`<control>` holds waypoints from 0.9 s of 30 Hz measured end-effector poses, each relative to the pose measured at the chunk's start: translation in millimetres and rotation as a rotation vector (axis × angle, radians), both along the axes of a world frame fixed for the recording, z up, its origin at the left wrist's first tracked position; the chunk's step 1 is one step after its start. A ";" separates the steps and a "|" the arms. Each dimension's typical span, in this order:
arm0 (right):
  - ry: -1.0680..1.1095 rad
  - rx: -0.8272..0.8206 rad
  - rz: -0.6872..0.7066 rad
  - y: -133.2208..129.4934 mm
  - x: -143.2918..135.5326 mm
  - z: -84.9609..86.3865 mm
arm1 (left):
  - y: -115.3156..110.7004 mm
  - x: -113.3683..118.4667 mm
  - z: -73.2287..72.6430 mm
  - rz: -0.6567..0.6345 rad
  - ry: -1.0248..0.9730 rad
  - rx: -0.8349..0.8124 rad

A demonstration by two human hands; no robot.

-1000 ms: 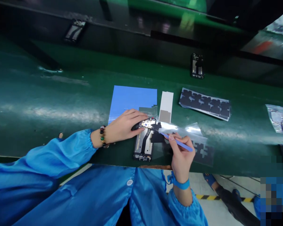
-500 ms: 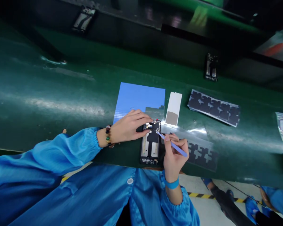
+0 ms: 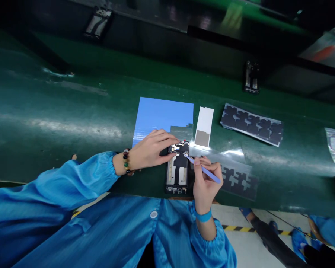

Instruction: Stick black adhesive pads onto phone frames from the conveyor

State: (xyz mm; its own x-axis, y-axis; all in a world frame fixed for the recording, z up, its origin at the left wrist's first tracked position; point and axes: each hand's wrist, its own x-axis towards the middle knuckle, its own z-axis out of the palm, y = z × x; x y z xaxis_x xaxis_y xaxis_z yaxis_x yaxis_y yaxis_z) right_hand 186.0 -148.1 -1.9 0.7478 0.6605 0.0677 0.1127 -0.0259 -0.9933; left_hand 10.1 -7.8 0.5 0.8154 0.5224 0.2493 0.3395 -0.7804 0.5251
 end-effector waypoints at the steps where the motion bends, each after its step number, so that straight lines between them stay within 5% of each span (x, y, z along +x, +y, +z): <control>1: 0.001 -0.002 0.004 -0.2 -0.1 0.4 | -0.4 -0.3 0.2 -0.002 0.003 0.010; 7: -0.010 -0.032 0.008 -0.7 -0.6 3.2 | -2.7 1.4 8.1 -0.050 0.136 0.175; 12: -0.022 0.089 -0.152 0.8 18.7 3.2 | -5.5 3.7 15.1 -0.073 0.262 0.250; 17: -0.041 0.130 -0.230 5.4 41.9 -2.3 | -54.1 -11.1 7.5 -0.384 0.156 0.301; 21: -0.044 0.189 -0.291 9.2 47.6 -6.9 | -89.3 -24.6 10.1 -0.457 0.017 0.360; 24: -0.010 0.218 -0.309 9.9 48.9 -9.2 | -69.0 -31.9 31.1 -0.493 -0.174 0.445; 27: 0.001 0.219 -0.316 9.6 49.4 -10.2 | -3.9 -30.4 52.9 -0.301 -0.270 0.422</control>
